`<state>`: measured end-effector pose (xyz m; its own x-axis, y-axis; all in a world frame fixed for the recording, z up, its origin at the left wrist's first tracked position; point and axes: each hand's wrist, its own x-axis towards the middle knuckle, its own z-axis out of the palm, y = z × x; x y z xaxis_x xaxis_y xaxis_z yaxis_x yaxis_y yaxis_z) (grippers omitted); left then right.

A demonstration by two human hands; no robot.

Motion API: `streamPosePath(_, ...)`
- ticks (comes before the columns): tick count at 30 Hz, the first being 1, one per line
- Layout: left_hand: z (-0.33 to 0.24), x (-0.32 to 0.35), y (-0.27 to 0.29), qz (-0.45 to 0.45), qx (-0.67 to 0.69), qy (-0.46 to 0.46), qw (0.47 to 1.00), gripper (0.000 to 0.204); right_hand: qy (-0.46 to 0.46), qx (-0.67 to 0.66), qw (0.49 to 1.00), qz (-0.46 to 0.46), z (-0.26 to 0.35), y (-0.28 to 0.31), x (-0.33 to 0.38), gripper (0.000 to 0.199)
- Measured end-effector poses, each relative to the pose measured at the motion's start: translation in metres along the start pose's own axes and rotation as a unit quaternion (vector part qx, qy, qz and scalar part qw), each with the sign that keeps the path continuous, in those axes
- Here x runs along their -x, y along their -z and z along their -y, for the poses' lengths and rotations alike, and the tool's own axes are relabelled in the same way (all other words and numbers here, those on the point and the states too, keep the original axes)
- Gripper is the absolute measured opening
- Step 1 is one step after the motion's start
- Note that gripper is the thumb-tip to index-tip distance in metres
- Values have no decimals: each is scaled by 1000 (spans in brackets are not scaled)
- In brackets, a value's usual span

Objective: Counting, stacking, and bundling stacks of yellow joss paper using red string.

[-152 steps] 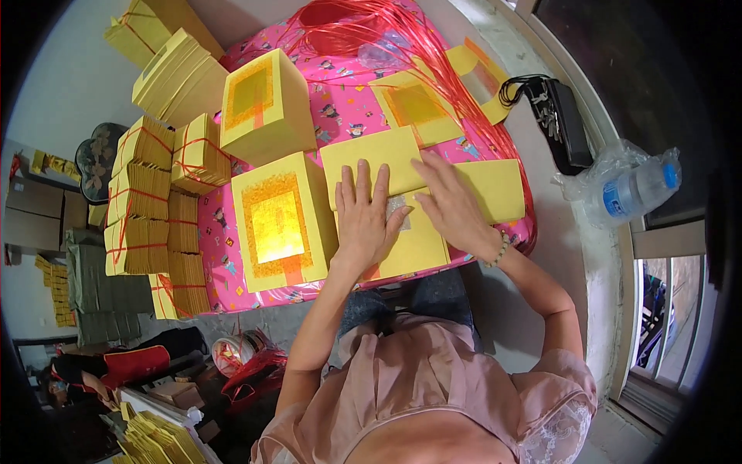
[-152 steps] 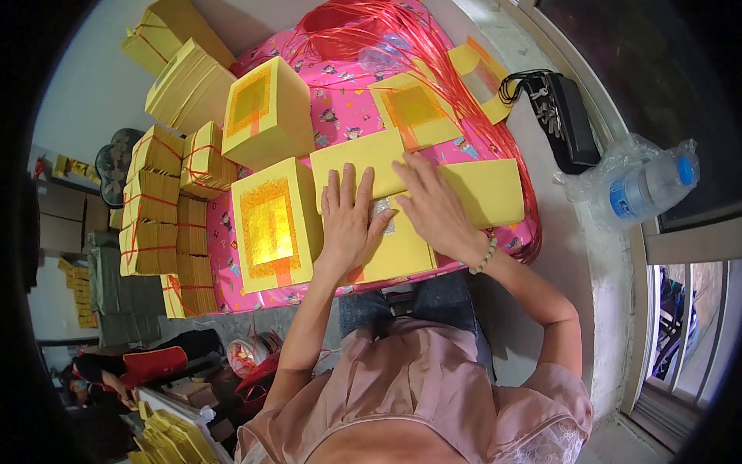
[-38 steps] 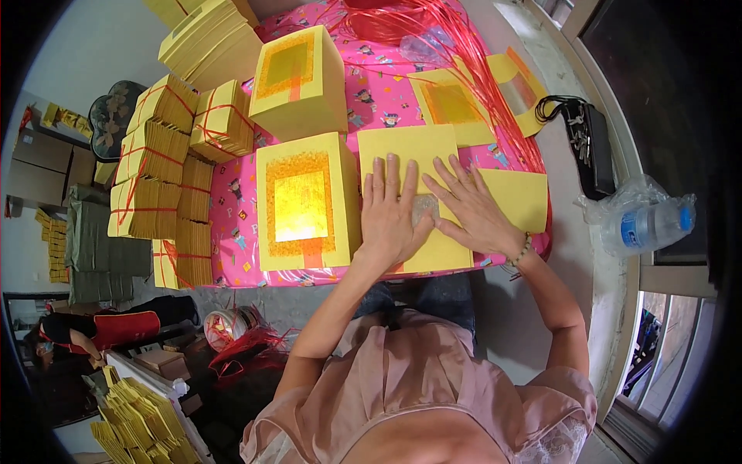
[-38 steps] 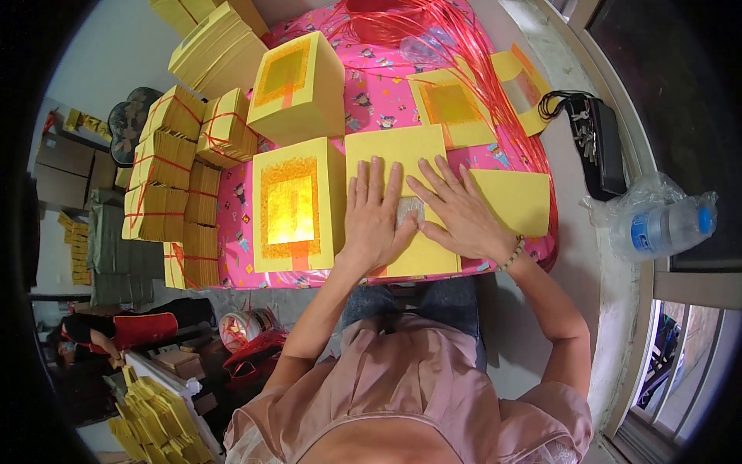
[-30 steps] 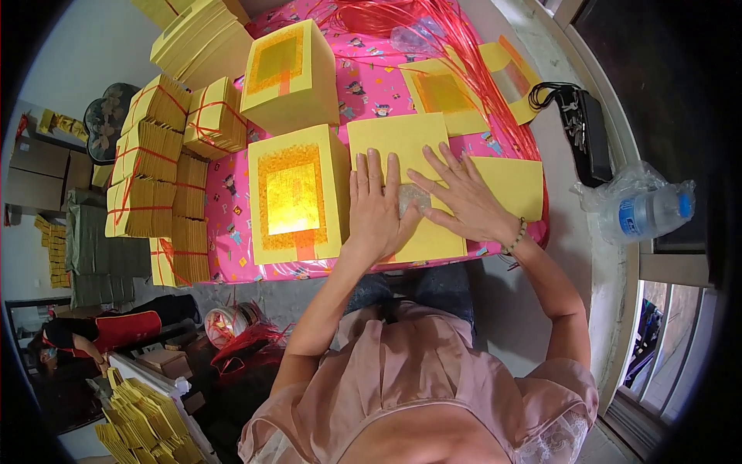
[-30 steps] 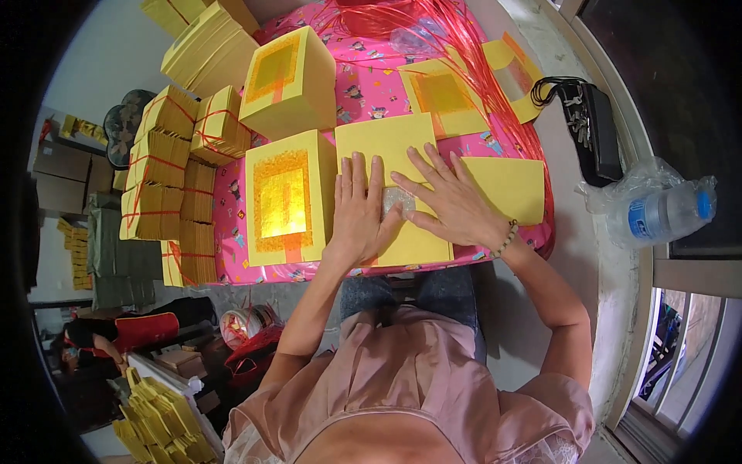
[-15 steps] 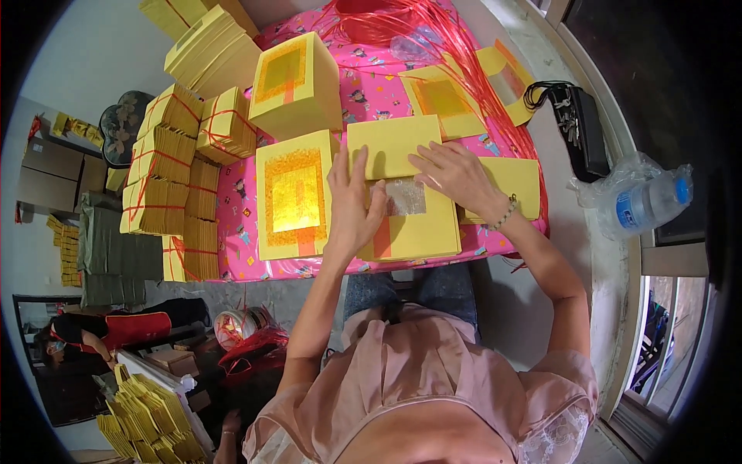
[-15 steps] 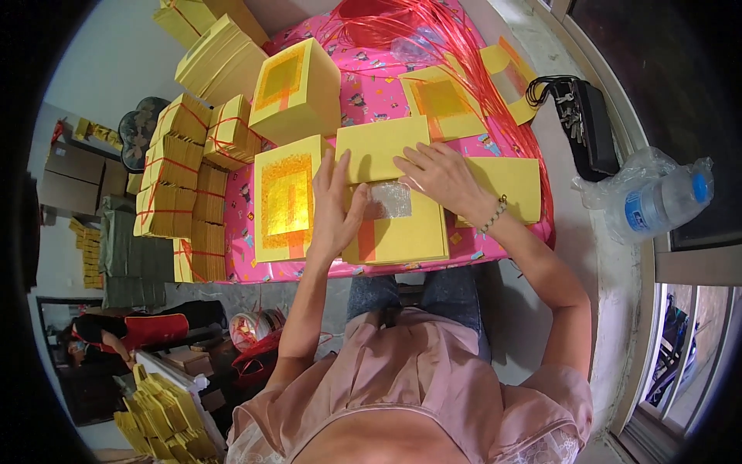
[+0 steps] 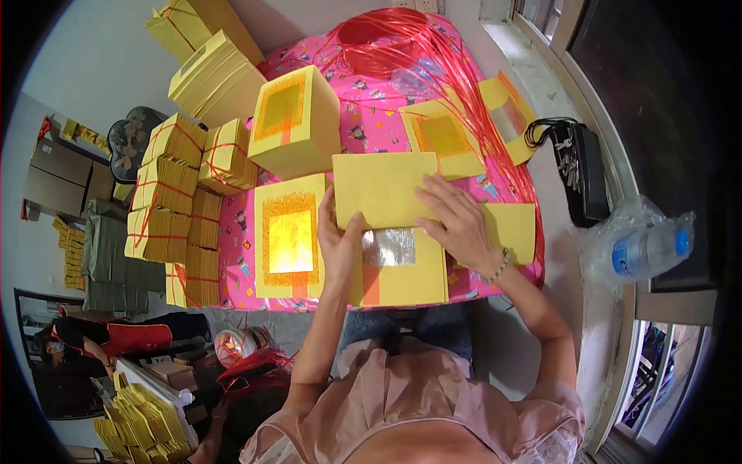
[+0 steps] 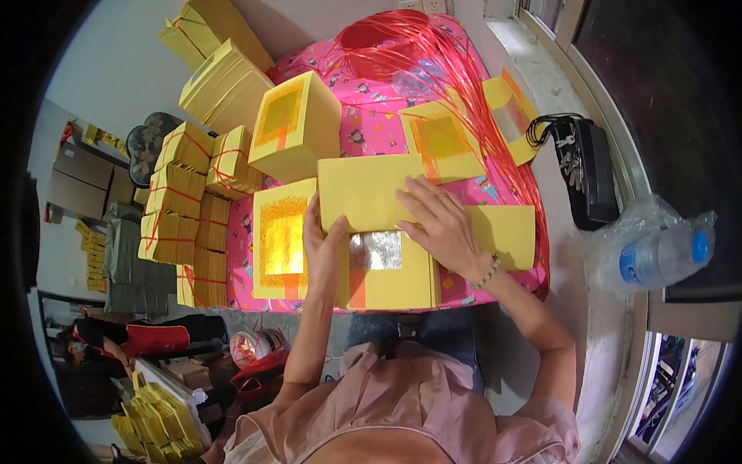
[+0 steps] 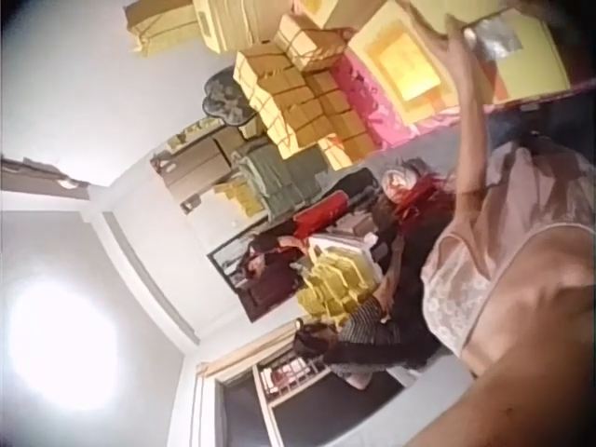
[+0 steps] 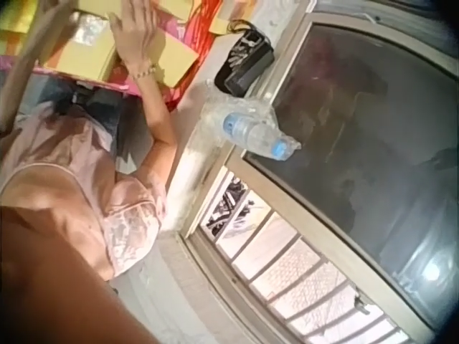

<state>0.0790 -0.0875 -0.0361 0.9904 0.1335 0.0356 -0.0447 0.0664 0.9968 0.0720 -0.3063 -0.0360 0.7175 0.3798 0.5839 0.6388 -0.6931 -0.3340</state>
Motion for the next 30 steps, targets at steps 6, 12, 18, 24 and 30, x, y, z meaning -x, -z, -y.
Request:
streamPosePath(6,-6,11,0,15,106,-9,994,49,-252,-307,912,-104,-3,12,-3,57)
streamPosePath(12,-11,22,-7,53,143,0,988,45,-291,-485,817,-109,4,16,5,31)
streamPosePath(18,-29,25,-21,130,70,8,989,46,-298,-378,859,-173,7,31,30,9)
streamPosePath(24,-33,13,-70,300,-40,24,953,73,-370,-270,871,-178,-26,70,93,14)
streamPosePath(30,7,15,-127,369,-279,-94,882,99,-436,-11,898,-51,-65,67,153,30)
